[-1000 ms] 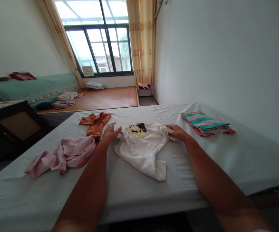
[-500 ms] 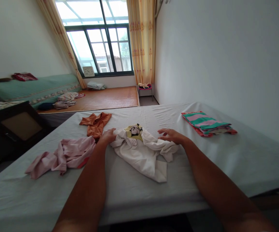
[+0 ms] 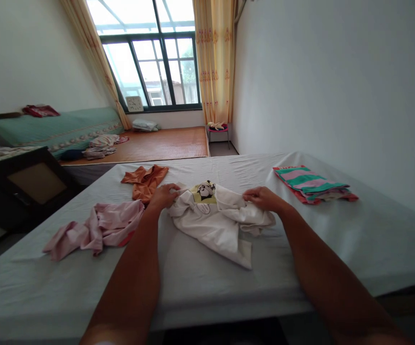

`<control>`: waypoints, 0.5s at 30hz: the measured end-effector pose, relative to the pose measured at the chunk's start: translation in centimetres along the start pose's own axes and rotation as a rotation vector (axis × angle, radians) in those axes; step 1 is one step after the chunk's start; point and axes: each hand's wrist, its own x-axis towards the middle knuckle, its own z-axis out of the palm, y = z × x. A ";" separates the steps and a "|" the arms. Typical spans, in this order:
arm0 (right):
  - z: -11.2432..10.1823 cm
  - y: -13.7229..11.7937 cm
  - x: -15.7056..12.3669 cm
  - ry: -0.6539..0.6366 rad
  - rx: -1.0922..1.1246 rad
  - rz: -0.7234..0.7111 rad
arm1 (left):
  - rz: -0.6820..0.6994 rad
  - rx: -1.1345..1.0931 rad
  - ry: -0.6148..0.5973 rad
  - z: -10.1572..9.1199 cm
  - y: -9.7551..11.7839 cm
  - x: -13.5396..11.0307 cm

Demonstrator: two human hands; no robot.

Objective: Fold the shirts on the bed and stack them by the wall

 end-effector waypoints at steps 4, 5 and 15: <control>-0.9 0.1 0.0 0.346 -0.021 0.085 | 0.173 -0.006 0.238 -0.7 1.4 0.1; -0.6 0.2 0.1 0.354 -0.013 0.099 | 0.215 -0.032 0.290 -0.8 1.8 0.1; 3.1 0.0 0.8 0.031 -0.124 0.010 | 0.230 -0.297 0.683 -1.0 1.5 0.9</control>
